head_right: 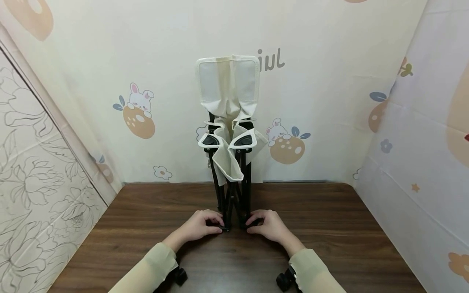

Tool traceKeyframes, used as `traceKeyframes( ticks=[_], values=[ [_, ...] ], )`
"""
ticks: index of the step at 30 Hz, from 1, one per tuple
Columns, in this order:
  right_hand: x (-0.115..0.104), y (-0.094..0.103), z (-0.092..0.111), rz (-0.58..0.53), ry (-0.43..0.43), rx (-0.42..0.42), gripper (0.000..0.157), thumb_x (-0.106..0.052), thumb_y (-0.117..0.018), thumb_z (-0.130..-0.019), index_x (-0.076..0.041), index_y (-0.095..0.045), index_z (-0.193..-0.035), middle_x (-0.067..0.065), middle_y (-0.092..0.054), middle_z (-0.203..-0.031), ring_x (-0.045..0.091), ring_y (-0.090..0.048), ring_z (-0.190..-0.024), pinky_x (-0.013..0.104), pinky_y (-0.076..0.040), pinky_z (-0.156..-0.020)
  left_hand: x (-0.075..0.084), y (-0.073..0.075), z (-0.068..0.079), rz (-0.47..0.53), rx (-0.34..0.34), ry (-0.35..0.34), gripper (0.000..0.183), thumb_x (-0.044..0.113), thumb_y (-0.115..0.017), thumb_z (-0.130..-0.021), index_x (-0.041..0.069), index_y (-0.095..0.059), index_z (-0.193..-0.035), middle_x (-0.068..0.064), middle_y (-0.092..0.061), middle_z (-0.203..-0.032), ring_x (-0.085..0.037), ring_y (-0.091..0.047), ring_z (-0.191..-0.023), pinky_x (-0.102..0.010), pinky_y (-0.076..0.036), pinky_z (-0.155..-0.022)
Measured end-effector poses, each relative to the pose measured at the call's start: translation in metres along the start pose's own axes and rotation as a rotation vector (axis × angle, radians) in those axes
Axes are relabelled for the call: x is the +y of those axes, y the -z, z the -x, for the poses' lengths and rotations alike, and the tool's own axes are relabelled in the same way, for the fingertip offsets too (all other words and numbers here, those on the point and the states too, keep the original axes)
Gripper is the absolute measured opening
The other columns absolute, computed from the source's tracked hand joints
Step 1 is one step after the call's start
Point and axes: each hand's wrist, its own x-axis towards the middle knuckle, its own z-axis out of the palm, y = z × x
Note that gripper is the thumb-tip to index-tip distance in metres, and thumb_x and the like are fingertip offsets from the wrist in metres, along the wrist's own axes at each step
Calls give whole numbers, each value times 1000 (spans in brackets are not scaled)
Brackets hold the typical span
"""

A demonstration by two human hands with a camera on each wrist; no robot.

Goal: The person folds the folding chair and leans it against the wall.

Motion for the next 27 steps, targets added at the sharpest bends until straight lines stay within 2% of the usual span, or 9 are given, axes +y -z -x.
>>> traceKeyframes(
  ticks=[11,16,27],
  values=[
    [2,0,-1,12,-1,-6,13,-21,-94,-87,-21,-86,-97,23,-73,-134,14,-73,-92,27,-59,-75,-4,0,-2,13,-1,17,10,21,-86,-98,25,-83,-106,0,-75,-132,-7,-68,-108,-31,-58,-96],
    [1,-1,-1,4,-17,-2,14,-20,-94,-87,-19,-86,-98,25,-72,-135,14,-72,-90,27,-59,-75,-6,0,-4,33,-4,21,10,21,-86,-98,25,-83,-106,1,-75,-132,-7,-69,-110,-31,-58,-97],
    [0,-3,-1,-7,12,21,16,-18,-94,-86,-15,-85,-98,26,-72,-132,11,-71,-84,26,-58,-73,-7,0,-4,23,3,27,10,20,-86,-97,24,-84,-107,1,-76,-132,-8,-69,-110,-32,-57,-97]
  ],
)
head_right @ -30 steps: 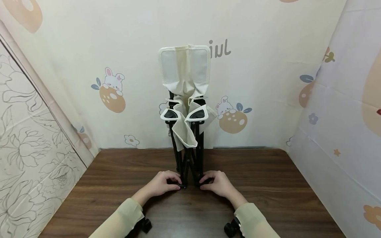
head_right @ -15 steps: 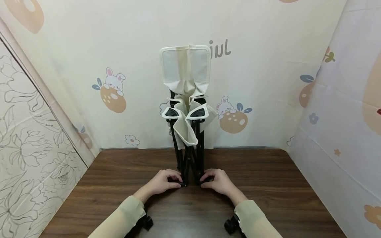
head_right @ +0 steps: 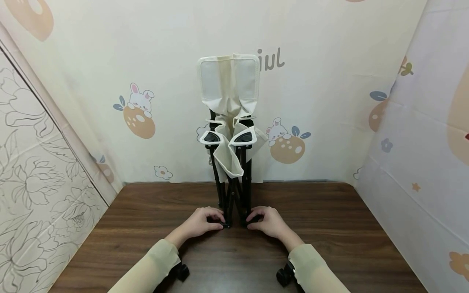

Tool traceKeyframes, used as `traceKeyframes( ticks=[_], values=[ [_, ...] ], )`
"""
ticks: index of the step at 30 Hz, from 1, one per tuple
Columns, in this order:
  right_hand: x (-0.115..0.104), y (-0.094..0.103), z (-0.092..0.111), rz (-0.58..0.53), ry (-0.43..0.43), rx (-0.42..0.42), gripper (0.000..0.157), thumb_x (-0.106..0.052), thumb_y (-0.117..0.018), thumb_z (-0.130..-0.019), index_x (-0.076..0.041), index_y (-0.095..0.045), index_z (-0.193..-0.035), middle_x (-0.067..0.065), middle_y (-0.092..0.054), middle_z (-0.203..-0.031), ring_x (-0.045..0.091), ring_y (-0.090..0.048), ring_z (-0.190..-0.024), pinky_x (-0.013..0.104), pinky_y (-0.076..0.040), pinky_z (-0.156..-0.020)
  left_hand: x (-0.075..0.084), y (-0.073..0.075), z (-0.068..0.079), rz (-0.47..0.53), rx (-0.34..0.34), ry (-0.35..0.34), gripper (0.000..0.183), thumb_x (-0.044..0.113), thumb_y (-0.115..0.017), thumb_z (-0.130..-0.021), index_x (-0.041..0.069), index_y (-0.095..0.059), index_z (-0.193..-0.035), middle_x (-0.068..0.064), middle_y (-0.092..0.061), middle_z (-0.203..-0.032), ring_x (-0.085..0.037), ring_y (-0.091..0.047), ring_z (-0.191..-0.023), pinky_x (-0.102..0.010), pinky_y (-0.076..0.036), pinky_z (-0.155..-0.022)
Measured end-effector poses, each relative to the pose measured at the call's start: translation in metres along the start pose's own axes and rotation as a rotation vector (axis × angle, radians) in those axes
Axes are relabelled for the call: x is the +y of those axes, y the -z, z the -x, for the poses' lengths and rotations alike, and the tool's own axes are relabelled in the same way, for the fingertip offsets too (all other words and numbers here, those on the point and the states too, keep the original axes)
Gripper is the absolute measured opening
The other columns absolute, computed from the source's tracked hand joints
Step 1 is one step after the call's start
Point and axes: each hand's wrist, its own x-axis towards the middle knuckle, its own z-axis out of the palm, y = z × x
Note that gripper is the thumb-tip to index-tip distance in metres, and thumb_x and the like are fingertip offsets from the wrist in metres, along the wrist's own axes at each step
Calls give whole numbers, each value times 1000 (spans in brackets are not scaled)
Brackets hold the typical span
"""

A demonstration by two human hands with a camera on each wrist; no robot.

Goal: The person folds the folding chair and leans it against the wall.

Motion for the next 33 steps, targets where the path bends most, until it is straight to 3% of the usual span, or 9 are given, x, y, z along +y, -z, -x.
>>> traceKeyframes(
  ticks=[12,33],
  values=[
    [-2,0,-2,13,-46,4,14,-18,-93,-87,-18,-85,-98,25,-72,-135,11,-70,-86,27,-58,-75,-3,0,-5,-11,10,-36,10,19,-86,-97,22,-83,-106,-1,-76,-132,-10,-69,-109,-33,-58,-96],
    [-2,-5,-3,47,-65,34,14,-19,-94,-86,-19,-85,-97,23,-72,-136,14,-70,-93,30,-57,-79,-3,0,-5,-12,22,-27,10,16,-86,-97,23,-83,-104,-2,-76,-134,-11,-69,-105,-34,-57,-93]
  ],
)
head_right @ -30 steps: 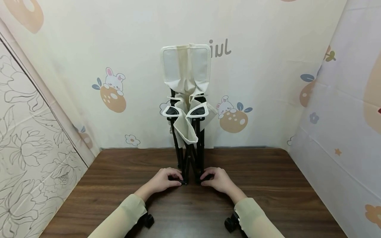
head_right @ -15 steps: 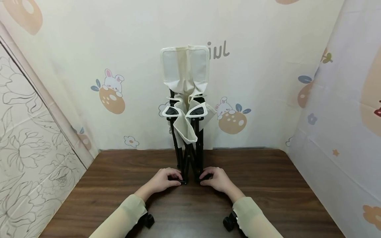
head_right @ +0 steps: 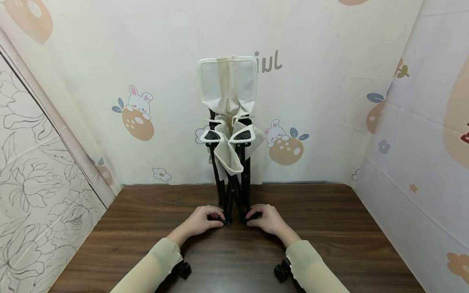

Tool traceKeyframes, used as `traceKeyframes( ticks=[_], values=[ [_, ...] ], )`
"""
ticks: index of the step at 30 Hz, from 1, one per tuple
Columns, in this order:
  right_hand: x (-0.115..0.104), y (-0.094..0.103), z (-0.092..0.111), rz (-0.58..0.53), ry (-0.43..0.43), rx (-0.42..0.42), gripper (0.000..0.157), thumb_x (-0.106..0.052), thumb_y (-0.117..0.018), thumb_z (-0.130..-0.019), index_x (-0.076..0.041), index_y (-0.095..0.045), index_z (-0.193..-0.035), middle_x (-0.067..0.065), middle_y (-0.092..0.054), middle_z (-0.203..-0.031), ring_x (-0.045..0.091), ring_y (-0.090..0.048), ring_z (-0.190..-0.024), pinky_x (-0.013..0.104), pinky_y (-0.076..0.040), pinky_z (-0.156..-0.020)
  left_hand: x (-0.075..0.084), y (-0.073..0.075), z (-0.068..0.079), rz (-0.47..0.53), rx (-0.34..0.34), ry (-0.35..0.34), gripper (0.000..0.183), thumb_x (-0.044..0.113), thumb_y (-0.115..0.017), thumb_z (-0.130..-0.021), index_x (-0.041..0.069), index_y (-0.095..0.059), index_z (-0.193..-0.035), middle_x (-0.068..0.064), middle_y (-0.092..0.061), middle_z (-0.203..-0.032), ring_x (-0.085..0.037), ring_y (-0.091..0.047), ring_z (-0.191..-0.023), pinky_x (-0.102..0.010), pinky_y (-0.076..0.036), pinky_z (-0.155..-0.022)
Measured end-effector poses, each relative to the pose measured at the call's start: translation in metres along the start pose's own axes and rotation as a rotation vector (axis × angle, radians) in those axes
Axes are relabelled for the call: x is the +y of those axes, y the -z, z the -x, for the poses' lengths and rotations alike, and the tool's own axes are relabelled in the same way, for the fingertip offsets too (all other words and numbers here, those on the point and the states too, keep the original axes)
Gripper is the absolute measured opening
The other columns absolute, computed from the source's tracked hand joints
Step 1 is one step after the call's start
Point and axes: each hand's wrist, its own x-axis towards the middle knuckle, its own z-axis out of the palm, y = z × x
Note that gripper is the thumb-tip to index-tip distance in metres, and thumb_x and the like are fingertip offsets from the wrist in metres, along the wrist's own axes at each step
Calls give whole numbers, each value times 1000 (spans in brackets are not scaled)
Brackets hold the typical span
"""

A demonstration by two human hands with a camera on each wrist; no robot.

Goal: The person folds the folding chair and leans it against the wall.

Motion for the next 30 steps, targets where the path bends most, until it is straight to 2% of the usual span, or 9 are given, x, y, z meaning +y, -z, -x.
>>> traceKeyframes(
  ticks=[6,15,24,30],
  values=[
    [1,1,-1,16,-4,6,14,-20,-94,-86,-20,-85,-98,22,-72,-136,24,-73,-108,34,-58,-84,4,0,-1,-27,7,-3,11,14,-85,-97,22,-82,-105,-2,-75,-134,-10,-69,-104,-32,-57,-91],
    [2,0,-6,21,-11,15,13,-20,-94,-86,-20,-86,-97,20,-73,-135,24,-73,-107,36,-59,-87,4,1,-4,-21,12,13,11,15,-84,-98,21,-82,-107,-3,-75,-135,-12,-69,-104,-33,-58,-92],
    [3,-1,-9,27,6,34,14,-18,-94,-85,-20,-86,-96,18,-75,-131,36,-71,-122,46,-60,-95,-1,1,-6,-25,11,16,11,18,-84,-99,22,-82,-108,-1,-74,-136,-11,-69,-105,-34,-58,-93],
    [5,-3,-10,26,-9,36,14,-16,-93,-86,-22,-86,-96,16,-76,-131,36,-69,-126,49,-58,-100,-3,1,-6,-23,5,14,11,18,-83,-99,23,-82,-110,-1,-74,-138,-11,-69,-105,-34,-57,-92]
  ],
)
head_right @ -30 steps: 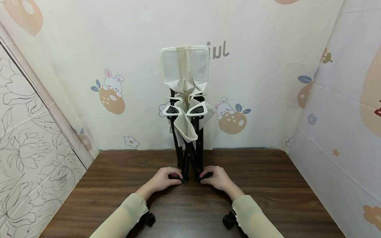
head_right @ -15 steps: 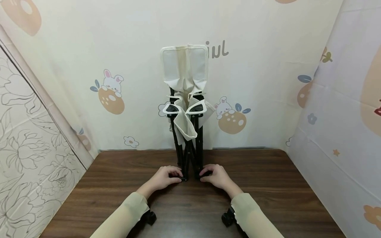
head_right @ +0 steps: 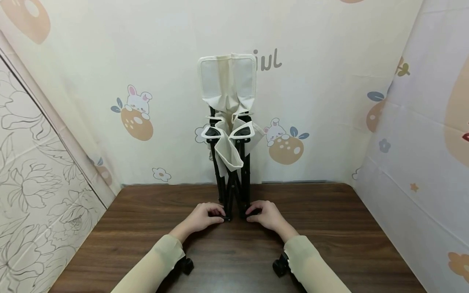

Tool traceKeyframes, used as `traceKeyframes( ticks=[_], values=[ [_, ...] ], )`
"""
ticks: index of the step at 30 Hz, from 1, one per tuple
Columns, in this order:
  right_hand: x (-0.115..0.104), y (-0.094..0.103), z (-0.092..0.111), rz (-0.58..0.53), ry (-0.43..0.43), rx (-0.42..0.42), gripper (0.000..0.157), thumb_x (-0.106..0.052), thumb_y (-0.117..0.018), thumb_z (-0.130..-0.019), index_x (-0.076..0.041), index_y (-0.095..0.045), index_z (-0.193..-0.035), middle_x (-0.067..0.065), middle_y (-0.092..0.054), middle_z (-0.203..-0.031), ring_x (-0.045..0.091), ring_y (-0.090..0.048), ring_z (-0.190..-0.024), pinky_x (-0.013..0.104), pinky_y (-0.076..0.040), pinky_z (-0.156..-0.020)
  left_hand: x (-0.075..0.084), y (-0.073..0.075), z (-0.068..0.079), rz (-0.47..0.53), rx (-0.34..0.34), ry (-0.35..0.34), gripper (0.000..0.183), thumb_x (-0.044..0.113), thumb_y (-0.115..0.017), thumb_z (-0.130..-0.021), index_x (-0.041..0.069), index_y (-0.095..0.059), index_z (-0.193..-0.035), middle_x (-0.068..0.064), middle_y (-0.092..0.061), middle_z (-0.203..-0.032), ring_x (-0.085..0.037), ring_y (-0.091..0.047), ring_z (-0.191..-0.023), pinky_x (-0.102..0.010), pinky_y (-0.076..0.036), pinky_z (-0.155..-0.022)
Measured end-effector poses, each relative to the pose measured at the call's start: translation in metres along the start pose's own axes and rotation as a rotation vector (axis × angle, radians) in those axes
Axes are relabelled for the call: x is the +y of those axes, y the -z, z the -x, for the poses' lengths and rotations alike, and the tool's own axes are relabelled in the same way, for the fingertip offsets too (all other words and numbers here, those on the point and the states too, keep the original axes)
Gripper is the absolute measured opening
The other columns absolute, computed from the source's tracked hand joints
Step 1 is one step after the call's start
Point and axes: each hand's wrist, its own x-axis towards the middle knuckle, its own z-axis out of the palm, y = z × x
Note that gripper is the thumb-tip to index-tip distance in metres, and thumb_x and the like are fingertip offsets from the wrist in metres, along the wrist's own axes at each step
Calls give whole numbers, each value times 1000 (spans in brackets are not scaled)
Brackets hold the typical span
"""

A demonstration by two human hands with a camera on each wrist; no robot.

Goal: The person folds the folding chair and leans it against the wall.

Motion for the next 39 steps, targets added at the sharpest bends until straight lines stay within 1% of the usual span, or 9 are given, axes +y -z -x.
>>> traceKeyframes(
  ticks=[6,13,18,25,33,39],
  values=[
    [3,-2,-2,-3,13,3,14,-17,-93,-86,-21,-85,-97,17,-75,-132,37,-69,-126,55,-58,-101,0,1,-1,12,-1,-2,11,17,-83,-100,21,-82,-110,-1,-74,-137,-10,-69,-102,-32,-57,-90],
    [3,-2,-5,3,-4,13,13,-16,-93,-86,-22,-86,-96,16,-76,-132,36,-69,-126,52,-57,-101,-2,2,-3,18,5,5,11,16,-83,-100,21,-82,-109,-2,-75,-137,-7,-70,-98,-30,-57,-86],
    [3,-2,-8,-4,-12,17,13,-16,-93,-86,-20,-85,-96,16,-75,-132,38,-68,-127,55,-56,-102,-2,2,-6,24,12,7,11,15,-83,-100,20,-82,-109,-3,-75,-137,-6,-70,-94,-29,-57,-83],
    [4,-3,-10,-14,-18,15,13,-15,-93,-86,-19,-85,-96,16,-75,-132,39,-67,-129,56,-56,-103,-4,2,-9,17,15,10,11,15,-83,-100,19,-82,-109,-3,-75,-136,-6,-69,-92,-29,-57,-82],
    [5,-2,-12,-16,-24,11,12,-16,-92,-87,-19,-85,-97,19,-74,-135,43,-65,-133,62,-52,-109,-5,2,-10,11,22,13,11,14,-83,-99,18,-82,-110,-4,-74,-138,-7,-70,-94,-29,-57,-83],
    [5,-3,-13,-20,-38,12,12,-16,-92,-88,-19,-85,-98,19,-73,-137,43,-64,-134,62,-51,-110,-7,1,-11,16,19,21,11,15,-82,-100,20,-82,-110,-4,-73,-140,-6,-69,-93,-29,-57,-81]
  ],
)
